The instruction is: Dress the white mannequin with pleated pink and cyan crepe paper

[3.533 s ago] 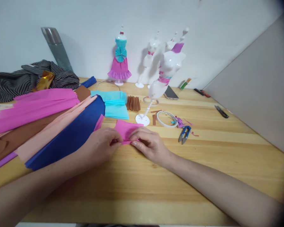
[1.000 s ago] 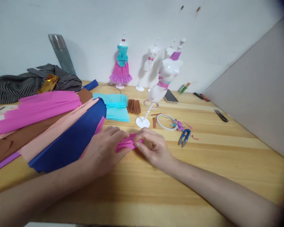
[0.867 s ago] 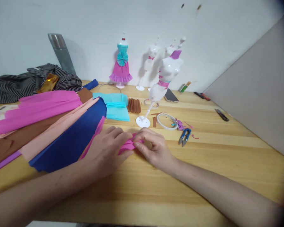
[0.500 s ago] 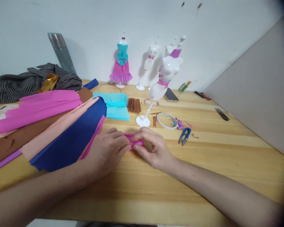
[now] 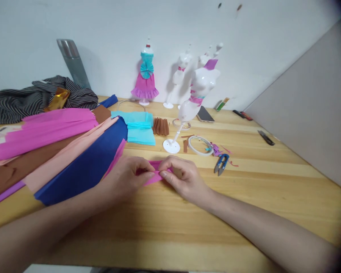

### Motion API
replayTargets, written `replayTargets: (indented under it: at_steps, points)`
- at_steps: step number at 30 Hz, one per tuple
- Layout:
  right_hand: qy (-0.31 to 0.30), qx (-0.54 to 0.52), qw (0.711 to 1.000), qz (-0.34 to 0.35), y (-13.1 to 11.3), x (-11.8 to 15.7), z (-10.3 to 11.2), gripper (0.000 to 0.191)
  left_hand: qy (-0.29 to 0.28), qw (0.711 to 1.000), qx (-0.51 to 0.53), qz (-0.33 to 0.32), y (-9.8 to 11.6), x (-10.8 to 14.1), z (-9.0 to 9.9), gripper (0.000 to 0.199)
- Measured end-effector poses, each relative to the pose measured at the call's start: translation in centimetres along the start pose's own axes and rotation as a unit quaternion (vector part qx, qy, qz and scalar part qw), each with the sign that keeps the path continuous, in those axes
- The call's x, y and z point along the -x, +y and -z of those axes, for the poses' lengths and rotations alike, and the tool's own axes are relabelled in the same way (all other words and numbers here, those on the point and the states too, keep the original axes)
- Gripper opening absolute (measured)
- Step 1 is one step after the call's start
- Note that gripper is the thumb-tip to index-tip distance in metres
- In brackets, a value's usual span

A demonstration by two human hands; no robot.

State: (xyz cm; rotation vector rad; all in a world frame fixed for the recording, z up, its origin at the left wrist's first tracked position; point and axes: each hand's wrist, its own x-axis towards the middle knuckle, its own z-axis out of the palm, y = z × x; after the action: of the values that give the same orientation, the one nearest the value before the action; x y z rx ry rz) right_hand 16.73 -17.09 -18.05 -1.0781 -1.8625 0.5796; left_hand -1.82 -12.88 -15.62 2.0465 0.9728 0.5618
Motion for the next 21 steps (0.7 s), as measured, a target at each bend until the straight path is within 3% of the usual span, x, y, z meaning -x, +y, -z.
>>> replayTargets:
  at_steps: [11, 17, 21]
  points:
    - [0.012, -0.036, 0.998, -0.041, 0.29, -0.29, 0.07, 0.013, -0.002, 1.000, -0.010, -0.026, -0.32, 0.00, 0.76, 0.022]
    - [0.019, -0.071, 0.996, -0.054, 0.38, -0.40, 0.14, 0.014, 0.036, 0.997, -0.035, -0.062, -0.22, 0.08, 0.79, 0.022]
    - [0.028, -0.077, 0.995, -0.058, 0.51, -0.43, 0.08, 0.014, 0.054, 0.997, 0.007, -0.060, -0.42, 0.04, 0.58, 0.030]
